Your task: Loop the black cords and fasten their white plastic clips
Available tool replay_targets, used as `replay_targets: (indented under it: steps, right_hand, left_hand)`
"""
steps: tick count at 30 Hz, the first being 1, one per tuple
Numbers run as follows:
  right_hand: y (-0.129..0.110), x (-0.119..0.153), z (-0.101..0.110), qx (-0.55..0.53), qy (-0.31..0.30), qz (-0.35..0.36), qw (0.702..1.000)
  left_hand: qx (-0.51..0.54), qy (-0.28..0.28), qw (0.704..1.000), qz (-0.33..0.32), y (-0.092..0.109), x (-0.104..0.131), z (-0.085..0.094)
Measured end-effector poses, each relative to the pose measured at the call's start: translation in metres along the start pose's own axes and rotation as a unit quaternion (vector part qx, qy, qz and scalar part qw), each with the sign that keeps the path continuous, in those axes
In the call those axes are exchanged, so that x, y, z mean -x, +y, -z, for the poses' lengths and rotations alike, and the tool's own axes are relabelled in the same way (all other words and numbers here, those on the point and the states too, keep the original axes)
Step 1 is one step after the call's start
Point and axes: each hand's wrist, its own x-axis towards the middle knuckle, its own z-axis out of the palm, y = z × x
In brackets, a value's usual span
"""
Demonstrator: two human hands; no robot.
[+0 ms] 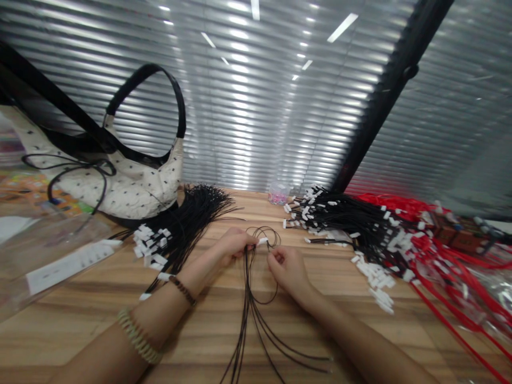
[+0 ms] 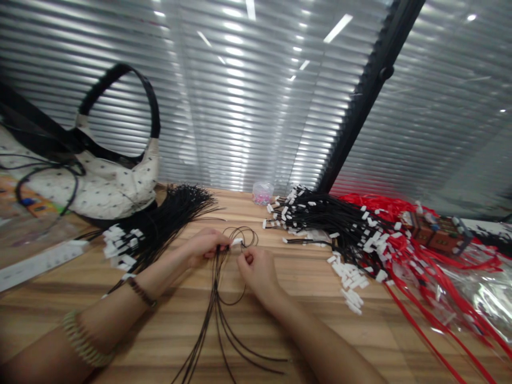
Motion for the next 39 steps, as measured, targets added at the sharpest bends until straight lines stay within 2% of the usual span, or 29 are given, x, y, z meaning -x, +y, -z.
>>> replay_targets:
  steps: [6, 19, 24, 32, 39]
  right_hand:
    - [0.0011, -0.0017, -0.0014, 0.025, 0.009, 0.014, 1.000]
    - [0.0022, 0.0016, -0.0003, 0.032, 0.026, 0.036, 0.999]
    - [-0.0001, 0.0020, -0.0008, 0.047, 0.035, 0.041, 0.997]
    - [-0.0024, 0.0037, -0.0025, 0.082, 0.036, 0.089, 0.992]
    - [-0.0012, 0.0042, -0.0038, 0.214, 0.062, 0.164, 0.961]
  left_hand:
    - [-0.005, 0.006, 1.000, -0.006, -0.0043, -0.0028, 0.0006]
    - [-0.015, 0.009, 1.000, -0.014, -0.0008, 0.0003, 0.0016]
    - [-0.012, 0.006, 1.000, 0.000, -0.0020, -0.0022, 0.0011]
    - [-0.012, 0.001, 1.000, -0.006, -0.0022, -0.0024, 0.0010]
    - [-0.015, 0.004, 1.000, -0.005, 0.0001, -0.0005, 0.0008]
